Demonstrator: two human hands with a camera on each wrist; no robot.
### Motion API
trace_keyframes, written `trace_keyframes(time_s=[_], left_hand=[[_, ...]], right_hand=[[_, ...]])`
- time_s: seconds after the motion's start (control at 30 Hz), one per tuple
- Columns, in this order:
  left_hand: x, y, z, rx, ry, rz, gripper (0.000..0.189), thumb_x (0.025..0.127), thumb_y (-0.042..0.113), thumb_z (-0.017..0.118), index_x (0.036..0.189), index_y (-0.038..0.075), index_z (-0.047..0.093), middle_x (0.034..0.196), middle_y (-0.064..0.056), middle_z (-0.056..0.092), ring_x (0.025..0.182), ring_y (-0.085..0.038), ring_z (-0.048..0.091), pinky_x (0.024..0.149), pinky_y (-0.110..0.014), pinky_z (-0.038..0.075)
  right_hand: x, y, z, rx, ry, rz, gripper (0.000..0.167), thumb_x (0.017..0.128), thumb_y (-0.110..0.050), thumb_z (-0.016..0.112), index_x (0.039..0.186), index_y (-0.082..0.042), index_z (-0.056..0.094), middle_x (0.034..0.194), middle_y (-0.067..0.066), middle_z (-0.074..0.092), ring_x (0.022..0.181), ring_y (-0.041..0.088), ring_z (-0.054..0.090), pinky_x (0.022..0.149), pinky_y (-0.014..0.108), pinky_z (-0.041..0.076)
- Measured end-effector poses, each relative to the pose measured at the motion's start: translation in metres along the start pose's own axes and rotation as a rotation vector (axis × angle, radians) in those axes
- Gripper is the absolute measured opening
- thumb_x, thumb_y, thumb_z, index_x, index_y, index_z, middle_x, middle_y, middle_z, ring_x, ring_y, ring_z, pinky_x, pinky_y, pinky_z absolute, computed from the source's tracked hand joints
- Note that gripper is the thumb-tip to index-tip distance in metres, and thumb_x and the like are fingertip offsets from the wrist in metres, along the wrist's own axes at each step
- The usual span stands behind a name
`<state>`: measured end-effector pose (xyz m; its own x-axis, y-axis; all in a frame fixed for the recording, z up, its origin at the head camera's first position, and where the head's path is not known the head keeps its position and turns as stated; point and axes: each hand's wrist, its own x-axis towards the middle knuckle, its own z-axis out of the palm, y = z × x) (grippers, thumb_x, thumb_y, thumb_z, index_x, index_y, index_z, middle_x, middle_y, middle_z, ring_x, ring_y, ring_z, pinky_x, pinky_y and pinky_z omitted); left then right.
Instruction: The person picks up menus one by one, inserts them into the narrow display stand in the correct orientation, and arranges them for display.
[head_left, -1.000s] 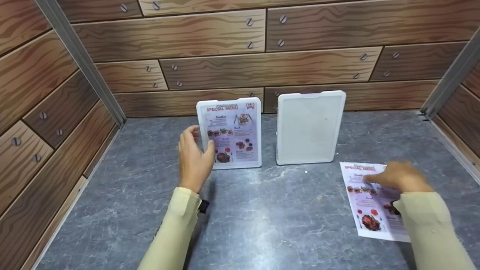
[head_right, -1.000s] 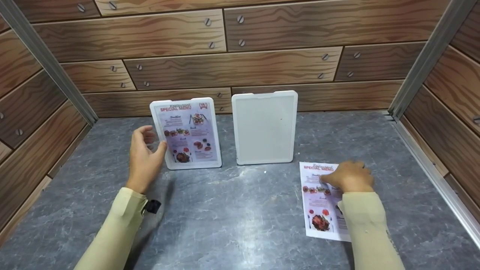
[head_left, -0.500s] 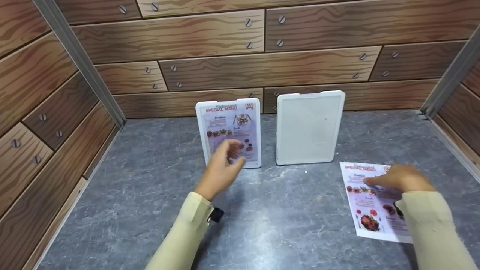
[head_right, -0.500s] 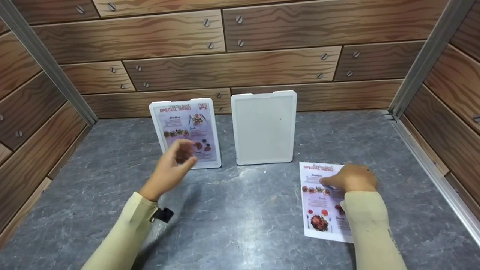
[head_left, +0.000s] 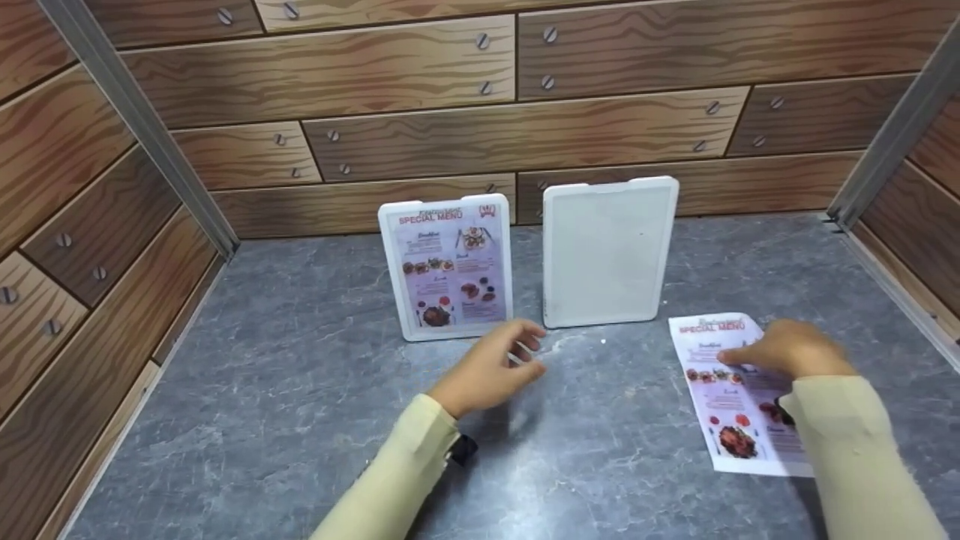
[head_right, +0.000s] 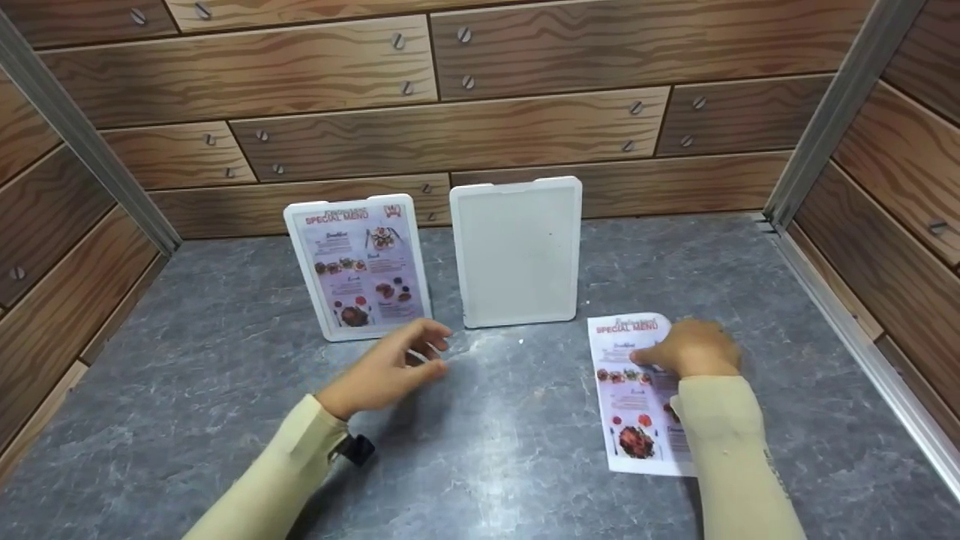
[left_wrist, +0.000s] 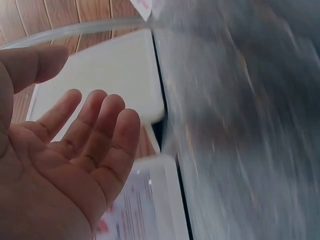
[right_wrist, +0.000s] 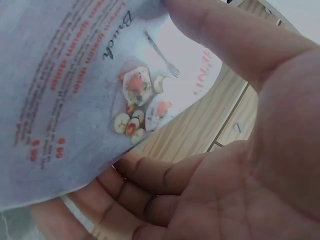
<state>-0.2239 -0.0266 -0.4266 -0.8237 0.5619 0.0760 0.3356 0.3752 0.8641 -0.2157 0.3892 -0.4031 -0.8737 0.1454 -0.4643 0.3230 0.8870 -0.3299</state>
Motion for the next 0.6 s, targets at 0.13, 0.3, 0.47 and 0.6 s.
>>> trace_keyframes(time_s=[0.13, 0.3, 0.47, 0.6], left_hand=[[0.007, 0.009, 0.015, -0.01, -0.054, 0.022, 0.044, 0.097, 0.014, 0.071, 0.137, 0.007, 0.057, 0.127, -0.015, 0.063, 0.106, -0.012, 0.061, 0.094, -0.026, 0.052], [0.011, 0.016, 0.026, -0.006, -0.094, 0.038, 0.043, 0.099, 0.016, 0.07, 0.139, 0.01, 0.057, 0.129, -0.013, 0.063, 0.107, -0.01, 0.061, 0.095, -0.025, 0.052], [0.01, 0.006, 0.028, 0.016, -0.137, 0.054, 0.043, 0.101, 0.018, 0.067, 0.142, 0.01, 0.055, 0.131, -0.012, 0.062, 0.109, -0.01, 0.061, 0.096, -0.026, 0.052], [0.01, 0.002, 0.028, 0.072, -0.158, 0.047, 0.042, 0.102, 0.021, 0.067, 0.141, 0.011, 0.056, 0.131, -0.011, 0.062, 0.111, -0.012, 0.063, 0.098, -0.028, 0.051]], right_hand=[[0.0, -0.001, 0.0, 0.007, 0.002, -0.003, 0.09, 0.085, -0.067, 0.072, 0.111, 0.018, 0.057, 0.085, 0.019, 0.062, 0.076, 0.028, 0.061, 0.068, 0.041, 0.05], [0.003, -0.001, 0.002, 0.009, 0.033, -0.023, 0.088, 0.083, -0.066, 0.074, 0.106, 0.016, 0.057, 0.083, 0.017, 0.061, 0.074, 0.028, 0.06, 0.065, 0.039, 0.049], [0.004, -0.001, 0.003, 0.028, 0.04, -0.027, 0.093, 0.082, -0.066, 0.075, 0.111, 0.019, 0.054, 0.084, 0.019, 0.06, 0.074, 0.028, 0.06, 0.065, 0.04, 0.05], [0.005, -0.001, 0.001, 0.038, 0.045, -0.033, 0.092, 0.083, -0.064, 0.076, 0.113, 0.02, 0.052, 0.085, 0.02, 0.06, 0.075, 0.029, 0.06, 0.066, 0.04, 0.051]])
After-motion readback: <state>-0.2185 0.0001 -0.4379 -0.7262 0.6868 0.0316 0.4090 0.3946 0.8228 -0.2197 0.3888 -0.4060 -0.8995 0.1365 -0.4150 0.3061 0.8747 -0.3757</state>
